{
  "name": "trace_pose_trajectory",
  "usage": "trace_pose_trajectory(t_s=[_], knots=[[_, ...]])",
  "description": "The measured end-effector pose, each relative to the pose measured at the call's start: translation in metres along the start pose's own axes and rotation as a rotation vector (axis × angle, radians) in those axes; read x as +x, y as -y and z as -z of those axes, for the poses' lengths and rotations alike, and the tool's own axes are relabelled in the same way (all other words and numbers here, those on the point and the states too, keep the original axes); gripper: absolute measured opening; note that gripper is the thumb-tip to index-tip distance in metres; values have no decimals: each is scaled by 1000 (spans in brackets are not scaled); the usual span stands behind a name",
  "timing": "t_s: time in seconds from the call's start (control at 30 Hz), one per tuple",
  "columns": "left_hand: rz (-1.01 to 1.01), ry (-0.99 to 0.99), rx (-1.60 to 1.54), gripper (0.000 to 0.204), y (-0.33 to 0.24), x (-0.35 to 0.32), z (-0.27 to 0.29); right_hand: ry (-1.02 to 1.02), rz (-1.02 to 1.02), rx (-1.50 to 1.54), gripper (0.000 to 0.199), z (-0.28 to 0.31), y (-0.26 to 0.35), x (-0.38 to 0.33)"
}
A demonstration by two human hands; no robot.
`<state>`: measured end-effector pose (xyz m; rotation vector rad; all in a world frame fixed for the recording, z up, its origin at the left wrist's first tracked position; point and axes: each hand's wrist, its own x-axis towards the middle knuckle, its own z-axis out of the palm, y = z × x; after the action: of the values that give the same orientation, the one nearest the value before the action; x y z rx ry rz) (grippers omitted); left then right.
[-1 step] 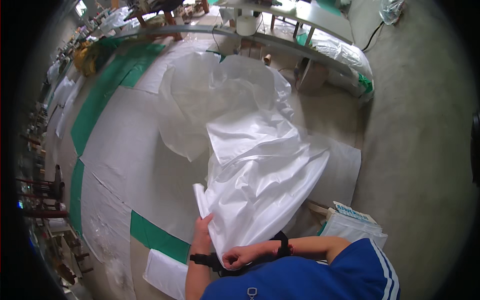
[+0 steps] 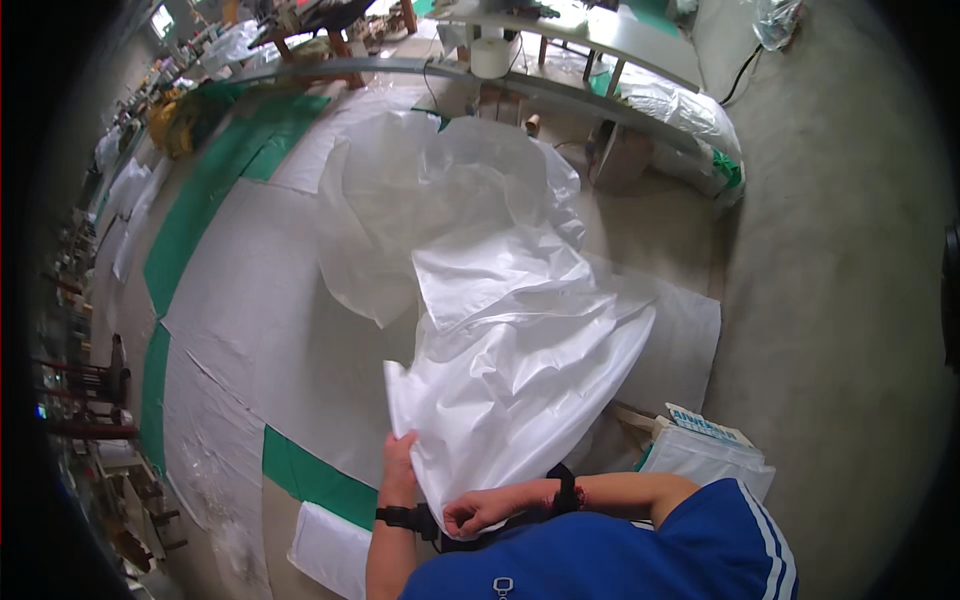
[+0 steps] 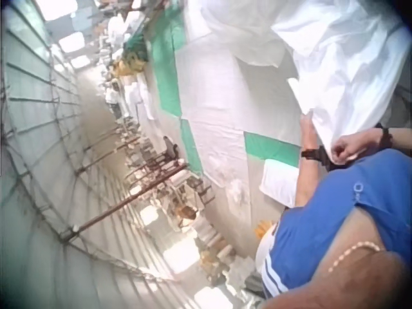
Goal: Folding large white plastic or fabric sheets in a factory setting.
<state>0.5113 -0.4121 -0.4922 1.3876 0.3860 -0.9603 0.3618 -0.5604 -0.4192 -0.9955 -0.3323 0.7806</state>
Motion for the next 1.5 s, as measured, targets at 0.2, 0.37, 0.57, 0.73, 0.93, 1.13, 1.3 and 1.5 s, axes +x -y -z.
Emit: trace_pose_trajectory(t_s=[0.2, 0.37, 0.57, 0.73, 0.93, 1.13, 1.3, 1.5], knots=[[-712, -690, 526, 42, -67, -52, 133, -811, 30, -1080, 34, 12, -11, -32], [-946, -679, 132, 45, -160, -198, 228, -1238, -393, -1258, 68, 13, -29, -99], [-1236, -1079, 127, 46, -212, -425, 356, -698, -342, -938, 97, -7, -142, 20], [-1358, -1348, 99, 43, -222, -539, 391, 191, -327, -799, 67, -117, -92, 225], [-1240, -1171, 557, 16, -184, -517, 351, -127, 20, -759, 23, -172, 62, 275], [-1177, -746, 1119, 16, -146, -403, 245, -293, 980, -1480, 87, -211, 226, 241], [-1049, -591, 1099, 41, -121, -376, 179, 134, 653, -1731, 25, -159, 183, 275], [-163, -1197, 280, 61, 114, -359, 337, -153, 265, -1483, 25, -121, 156, 235]])
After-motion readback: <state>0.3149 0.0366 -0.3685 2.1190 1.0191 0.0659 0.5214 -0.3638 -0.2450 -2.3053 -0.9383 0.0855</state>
